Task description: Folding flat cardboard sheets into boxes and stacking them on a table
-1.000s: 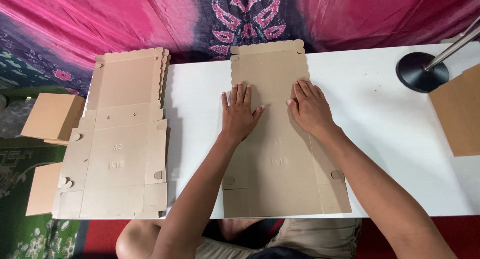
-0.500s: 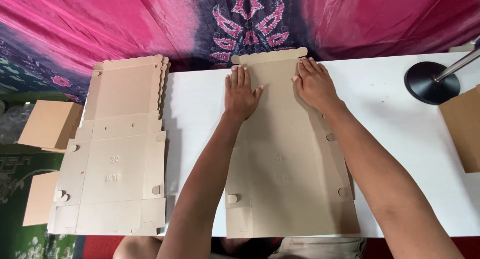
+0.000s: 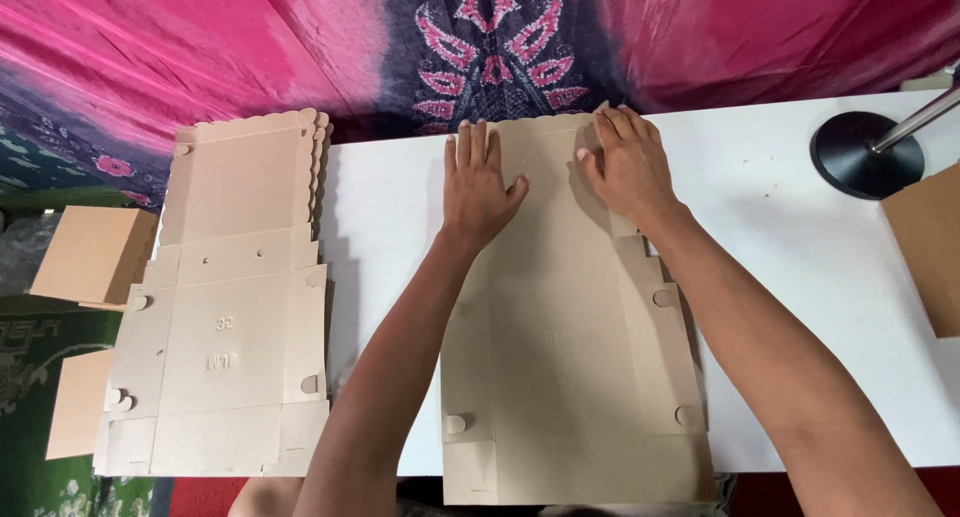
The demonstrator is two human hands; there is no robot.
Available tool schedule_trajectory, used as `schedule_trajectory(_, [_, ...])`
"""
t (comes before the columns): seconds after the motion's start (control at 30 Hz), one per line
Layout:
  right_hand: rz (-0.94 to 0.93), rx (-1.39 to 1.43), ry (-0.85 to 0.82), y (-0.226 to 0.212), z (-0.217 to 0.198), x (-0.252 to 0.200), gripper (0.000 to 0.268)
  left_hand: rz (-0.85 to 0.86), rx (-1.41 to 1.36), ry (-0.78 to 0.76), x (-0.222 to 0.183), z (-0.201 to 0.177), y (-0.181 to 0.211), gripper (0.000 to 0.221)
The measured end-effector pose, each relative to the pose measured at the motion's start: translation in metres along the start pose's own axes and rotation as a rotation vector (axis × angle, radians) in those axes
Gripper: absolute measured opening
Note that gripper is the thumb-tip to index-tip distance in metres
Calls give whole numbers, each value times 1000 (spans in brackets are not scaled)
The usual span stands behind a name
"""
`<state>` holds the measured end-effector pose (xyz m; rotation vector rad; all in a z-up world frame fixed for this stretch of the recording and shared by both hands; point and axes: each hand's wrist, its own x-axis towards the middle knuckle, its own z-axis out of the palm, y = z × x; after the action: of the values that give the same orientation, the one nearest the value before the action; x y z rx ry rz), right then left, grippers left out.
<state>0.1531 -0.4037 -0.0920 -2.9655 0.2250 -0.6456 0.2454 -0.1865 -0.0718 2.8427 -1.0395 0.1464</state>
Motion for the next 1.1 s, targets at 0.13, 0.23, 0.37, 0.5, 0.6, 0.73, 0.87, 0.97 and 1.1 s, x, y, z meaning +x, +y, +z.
schedule_trajectory(0.13, [-24,-131,85,-1,27,16,49,23,11,12,13,11,5,77])
schedule_trajectory(0.23, [-23,-130,90,-2,34,17,48,-23,-9,-16,20,32,-1,79])
schedule_trajectory(0.37, [-8,-52,20,1,45,11,55,-57,-79,-32,18,37,-6,80])
schedule_trajectory(0.5, [76,-3,-29,-1,47,10,59,-67,-100,-34,17,33,-5,80])
schedule_trajectory(0.6, [104,3,-68,0,47,11,62,-69,-102,-46,17,33,-5,82])
schedule_trajectory(0.73, [115,3,-76,-2,47,8,62,-69,-93,-58,19,35,-6,81])
schedule_trajectory(0.87, [121,3,-52,-2,47,8,60,-62,-85,-56,22,42,-7,81])
schedule_trajectory(0.97, [96,56,-59,6,46,13,62,-39,-83,-15,27,55,-13,83])
schedule_trajectory(1.1, [320,526,-196,3,-1,4,65,25,-428,106,20,42,-28,85])
